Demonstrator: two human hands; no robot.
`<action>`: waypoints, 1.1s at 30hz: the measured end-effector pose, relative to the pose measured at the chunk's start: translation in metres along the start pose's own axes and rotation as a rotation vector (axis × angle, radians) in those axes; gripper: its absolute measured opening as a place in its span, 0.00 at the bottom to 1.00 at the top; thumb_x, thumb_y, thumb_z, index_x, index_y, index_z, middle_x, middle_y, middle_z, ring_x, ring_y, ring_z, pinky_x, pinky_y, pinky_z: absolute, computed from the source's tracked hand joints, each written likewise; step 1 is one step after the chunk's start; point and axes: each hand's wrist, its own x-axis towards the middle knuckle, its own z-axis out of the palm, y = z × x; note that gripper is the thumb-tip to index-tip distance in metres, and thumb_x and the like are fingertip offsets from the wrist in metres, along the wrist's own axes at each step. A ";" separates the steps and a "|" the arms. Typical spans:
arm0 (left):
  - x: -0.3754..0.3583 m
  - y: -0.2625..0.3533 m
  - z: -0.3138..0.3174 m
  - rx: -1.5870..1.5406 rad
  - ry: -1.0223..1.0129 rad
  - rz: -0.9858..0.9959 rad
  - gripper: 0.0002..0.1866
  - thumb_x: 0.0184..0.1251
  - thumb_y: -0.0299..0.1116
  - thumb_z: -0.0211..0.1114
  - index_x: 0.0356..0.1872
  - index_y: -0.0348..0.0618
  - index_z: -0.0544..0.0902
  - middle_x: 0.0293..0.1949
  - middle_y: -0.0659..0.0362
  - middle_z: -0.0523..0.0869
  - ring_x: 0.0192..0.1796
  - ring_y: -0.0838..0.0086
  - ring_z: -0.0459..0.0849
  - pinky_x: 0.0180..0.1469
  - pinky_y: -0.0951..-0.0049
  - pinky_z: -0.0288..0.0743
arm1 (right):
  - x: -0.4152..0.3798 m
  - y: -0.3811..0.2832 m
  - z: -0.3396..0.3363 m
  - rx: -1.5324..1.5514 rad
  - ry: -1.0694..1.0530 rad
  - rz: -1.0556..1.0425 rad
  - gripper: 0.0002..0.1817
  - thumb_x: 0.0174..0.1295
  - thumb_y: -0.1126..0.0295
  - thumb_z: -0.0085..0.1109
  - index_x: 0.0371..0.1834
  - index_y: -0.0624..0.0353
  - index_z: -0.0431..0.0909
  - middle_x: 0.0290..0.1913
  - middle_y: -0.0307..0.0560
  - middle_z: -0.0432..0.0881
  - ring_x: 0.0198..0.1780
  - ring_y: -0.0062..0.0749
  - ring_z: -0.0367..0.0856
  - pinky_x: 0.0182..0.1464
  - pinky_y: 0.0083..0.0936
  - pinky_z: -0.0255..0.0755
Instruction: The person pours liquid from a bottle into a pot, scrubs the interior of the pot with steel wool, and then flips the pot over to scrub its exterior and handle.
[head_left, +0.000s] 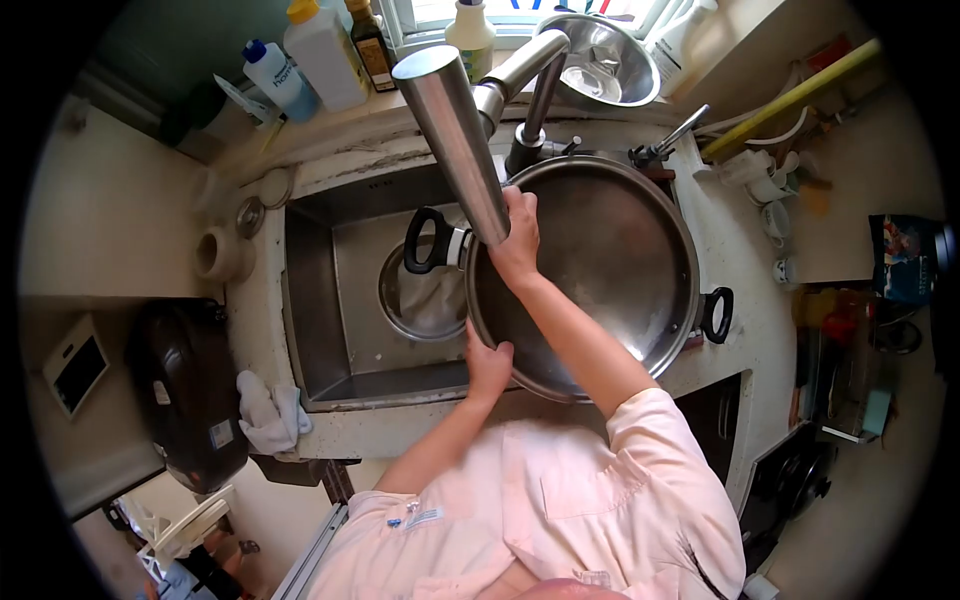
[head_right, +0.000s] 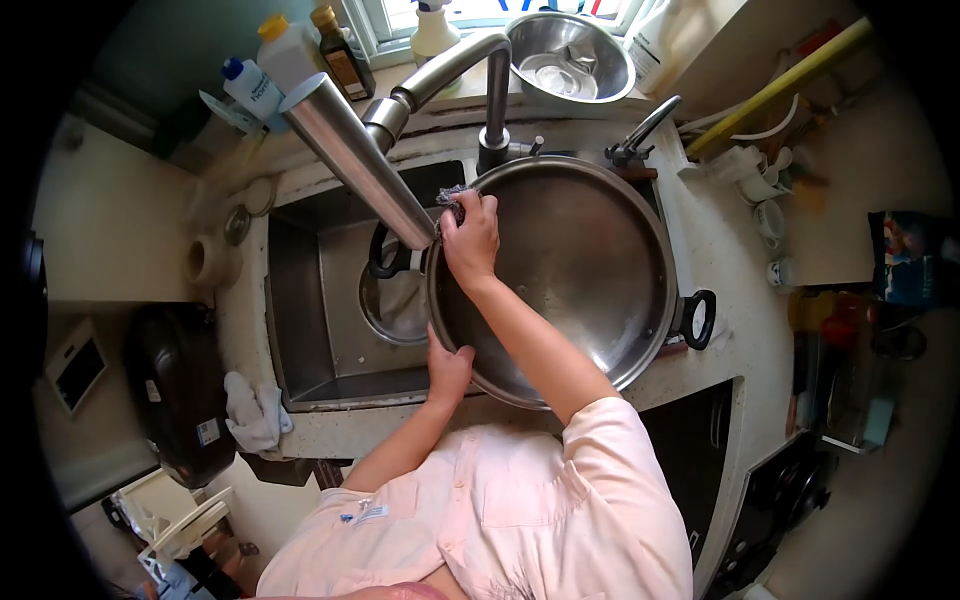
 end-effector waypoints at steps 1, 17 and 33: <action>-0.003 -0.001 -0.002 0.004 -0.010 -0.015 0.31 0.45 0.17 0.51 0.58 0.34 0.63 0.48 0.52 0.78 0.48 0.69 0.76 0.54 0.75 0.69 | -0.009 -0.008 -0.003 0.000 -0.052 -0.016 0.08 0.53 0.69 0.56 0.37 0.54 0.73 0.36 0.54 0.69 0.40 0.49 0.72 0.44 0.38 0.67; 0.098 0.020 -0.028 -0.730 -0.012 -0.271 0.22 0.62 0.32 0.61 0.56 0.45 0.65 0.43 0.60 0.78 0.44 0.75 0.77 0.48 0.71 0.71 | -0.081 0.052 -0.076 -0.223 -0.662 -0.075 0.16 0.50 0.72 0.58 0.44 0.53 0.74 0.44 0.49 0.72 0.49 0.47 0.70 0.48 0.35 0.70; 0.129 0.008 -0.003 -0.958 0.101 -0.271 0.12 0.68 0.35 0.55 0.50 0.51 0.70 0.37 0.61 0.80 0.36 0.77 0.79 0.35 0.78 0.75 | -0.058 -0.020 -0.035 -0.339 -0.300 -0.529 0.10 0.47 0.75 0.58 0.35 0.55 0.79 0.37 0.51 0.73 0.40 0.48 0.70 0.37 0.38 0.70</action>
